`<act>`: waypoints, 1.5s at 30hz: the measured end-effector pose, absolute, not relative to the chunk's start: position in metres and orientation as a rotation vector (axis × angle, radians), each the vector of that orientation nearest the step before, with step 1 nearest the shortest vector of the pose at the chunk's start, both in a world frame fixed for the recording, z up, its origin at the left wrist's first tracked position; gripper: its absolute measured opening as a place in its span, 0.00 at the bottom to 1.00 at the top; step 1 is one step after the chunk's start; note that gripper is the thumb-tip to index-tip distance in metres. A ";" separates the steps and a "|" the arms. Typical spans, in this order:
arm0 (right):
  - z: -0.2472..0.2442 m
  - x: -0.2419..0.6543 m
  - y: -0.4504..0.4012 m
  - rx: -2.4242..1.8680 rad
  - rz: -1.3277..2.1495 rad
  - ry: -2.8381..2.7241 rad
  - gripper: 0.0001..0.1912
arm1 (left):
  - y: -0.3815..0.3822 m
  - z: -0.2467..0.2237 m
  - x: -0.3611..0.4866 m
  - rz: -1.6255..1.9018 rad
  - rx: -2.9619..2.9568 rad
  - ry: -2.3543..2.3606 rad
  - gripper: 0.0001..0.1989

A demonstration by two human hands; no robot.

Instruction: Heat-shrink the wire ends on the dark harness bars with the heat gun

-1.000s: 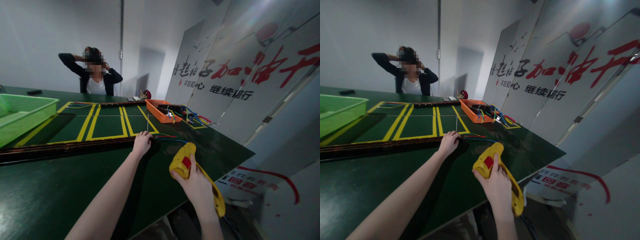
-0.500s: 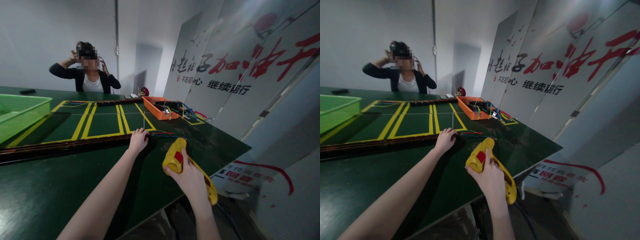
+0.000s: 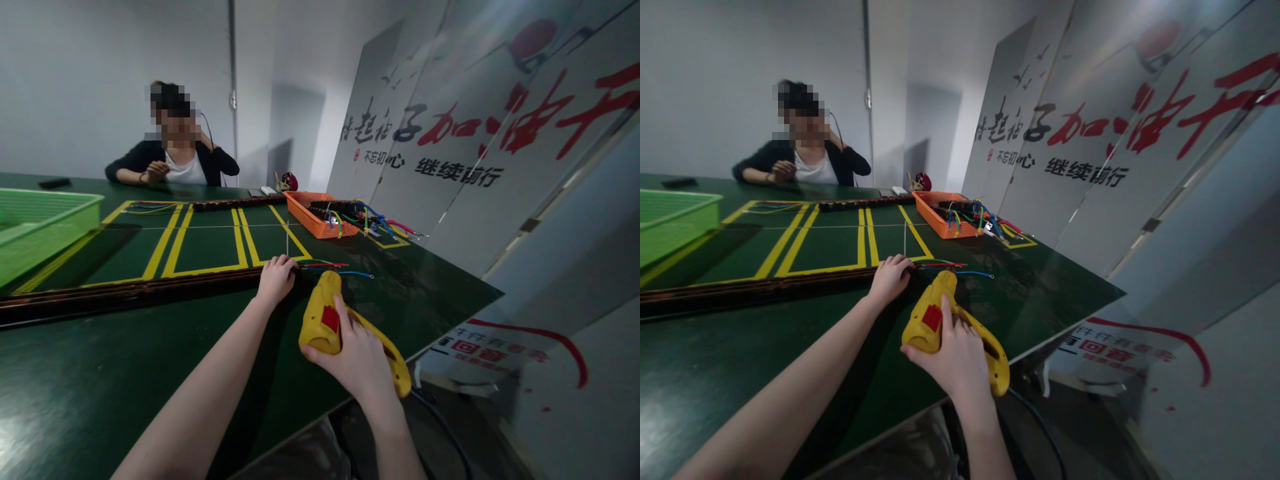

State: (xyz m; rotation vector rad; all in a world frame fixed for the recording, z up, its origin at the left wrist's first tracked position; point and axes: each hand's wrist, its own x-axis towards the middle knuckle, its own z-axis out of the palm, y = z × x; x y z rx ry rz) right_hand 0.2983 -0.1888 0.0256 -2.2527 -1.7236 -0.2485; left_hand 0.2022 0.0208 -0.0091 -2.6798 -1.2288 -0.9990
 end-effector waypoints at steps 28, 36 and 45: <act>0.037 0.360 -0.202 -2.204 -0.024 -1.801 0.52 | 0.018 -0.004 0.197 -0.999 -2.793 -1.249 0.17; 0.037 0.386 -0.206 -2.348 -0.062 -1.677 0.48 | 0.016 -0.004 0.196 -1.020 -2.823 -1.262 0.16; 0.036 0.375 -0.205 -2.373 -0.100 -1.594 0.42 | 0.019 -0.008 0.198 -1.041 -2.775 -1.251 0.16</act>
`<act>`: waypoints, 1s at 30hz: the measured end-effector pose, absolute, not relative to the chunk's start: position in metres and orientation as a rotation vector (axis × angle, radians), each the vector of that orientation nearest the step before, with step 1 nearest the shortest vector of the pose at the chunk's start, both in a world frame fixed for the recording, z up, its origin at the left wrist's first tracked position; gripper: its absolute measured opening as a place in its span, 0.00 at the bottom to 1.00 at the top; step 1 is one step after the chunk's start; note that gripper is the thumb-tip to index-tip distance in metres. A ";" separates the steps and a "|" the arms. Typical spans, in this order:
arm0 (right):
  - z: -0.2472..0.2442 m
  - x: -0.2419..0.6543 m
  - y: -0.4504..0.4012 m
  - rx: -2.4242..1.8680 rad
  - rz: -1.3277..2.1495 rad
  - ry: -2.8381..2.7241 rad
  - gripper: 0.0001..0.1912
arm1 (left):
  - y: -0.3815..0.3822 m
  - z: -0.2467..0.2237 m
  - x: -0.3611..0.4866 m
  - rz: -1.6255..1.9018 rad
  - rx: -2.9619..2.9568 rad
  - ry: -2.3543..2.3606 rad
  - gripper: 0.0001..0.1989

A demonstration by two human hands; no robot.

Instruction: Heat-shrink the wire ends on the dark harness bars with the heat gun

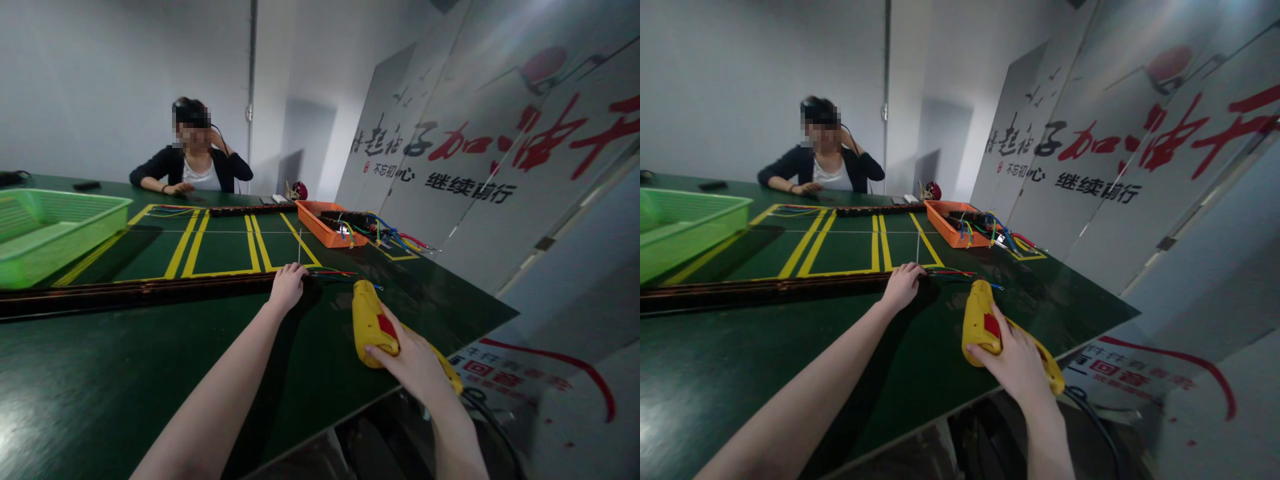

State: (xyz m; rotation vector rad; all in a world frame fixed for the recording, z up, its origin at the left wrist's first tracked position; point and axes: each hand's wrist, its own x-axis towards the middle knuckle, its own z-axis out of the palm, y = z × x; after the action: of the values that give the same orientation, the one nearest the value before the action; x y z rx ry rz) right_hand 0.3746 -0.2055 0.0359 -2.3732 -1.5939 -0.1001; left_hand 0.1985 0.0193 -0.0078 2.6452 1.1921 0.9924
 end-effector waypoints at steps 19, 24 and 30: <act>0.027 0.337 -0.195 -2.391 -0.293 -1.447 0.40 | 0.018 -0.006 0.198 0.971 2.632 1.188 0.16; 0.026 0.327 -0.194 -2.333 -0.302 -1.471 0.40 | 0.019 -0.007 0.199 0.969 2.678 1.218 0.16; 0.021 0.291 -0.190 -2.215 -0.262 -1.551 0.42 | 0.020 -0.007 0.201 0.950 2.683 1.253 0.17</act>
State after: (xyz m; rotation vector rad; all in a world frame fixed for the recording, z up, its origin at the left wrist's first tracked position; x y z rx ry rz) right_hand 0.2909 -0.1899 0.0210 -2.2145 -1.5510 -0.2617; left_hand 0.2006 0.0197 -0.0066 2.6835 1.2530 0.9496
